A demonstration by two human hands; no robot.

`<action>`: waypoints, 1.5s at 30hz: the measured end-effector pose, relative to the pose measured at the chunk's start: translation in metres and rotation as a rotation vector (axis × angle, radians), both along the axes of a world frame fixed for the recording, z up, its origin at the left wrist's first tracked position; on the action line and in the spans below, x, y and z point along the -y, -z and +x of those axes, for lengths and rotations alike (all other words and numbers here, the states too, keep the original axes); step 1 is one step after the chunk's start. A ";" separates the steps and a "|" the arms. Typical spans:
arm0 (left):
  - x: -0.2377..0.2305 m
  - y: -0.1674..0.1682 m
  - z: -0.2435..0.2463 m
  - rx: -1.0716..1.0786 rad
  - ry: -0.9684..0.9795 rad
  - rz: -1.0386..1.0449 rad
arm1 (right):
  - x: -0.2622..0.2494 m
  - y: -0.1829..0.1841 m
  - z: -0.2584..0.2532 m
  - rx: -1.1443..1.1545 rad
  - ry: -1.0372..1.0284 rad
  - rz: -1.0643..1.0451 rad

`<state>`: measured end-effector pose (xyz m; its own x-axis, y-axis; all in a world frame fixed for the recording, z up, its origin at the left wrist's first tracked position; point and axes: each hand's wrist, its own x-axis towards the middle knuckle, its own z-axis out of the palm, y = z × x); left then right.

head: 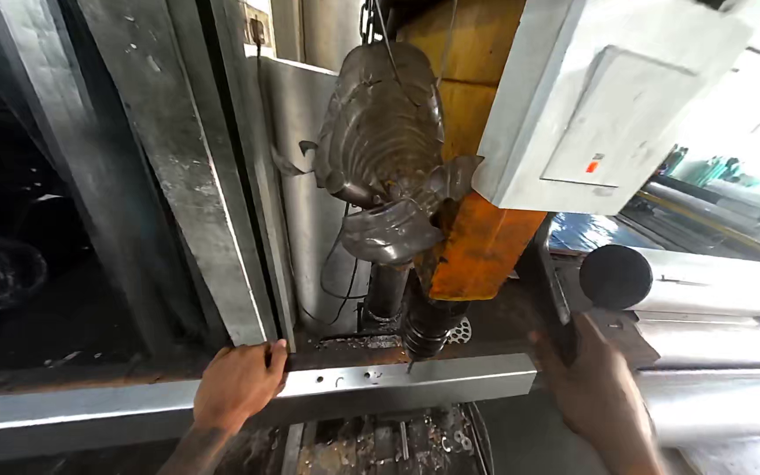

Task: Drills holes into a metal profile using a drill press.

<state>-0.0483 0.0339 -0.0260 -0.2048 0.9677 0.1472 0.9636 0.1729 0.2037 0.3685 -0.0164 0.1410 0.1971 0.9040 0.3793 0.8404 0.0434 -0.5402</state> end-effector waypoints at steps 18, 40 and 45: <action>0.000 0.012 -0.002 -0.021 0.015 0.162 | -0.021 0.050 -0.004 -0.273 -0.180 0.389; -0.001 0.013 0.000 -0.022 -0.025 0.107 | -0.033 0.064 -0.010 -0.310 -0.200 0.472; -0.001 0.014 -0.002 -0.015 -0.013 0.107 | -0.033 0.064 -0.011 -0.318 -0.188 0.464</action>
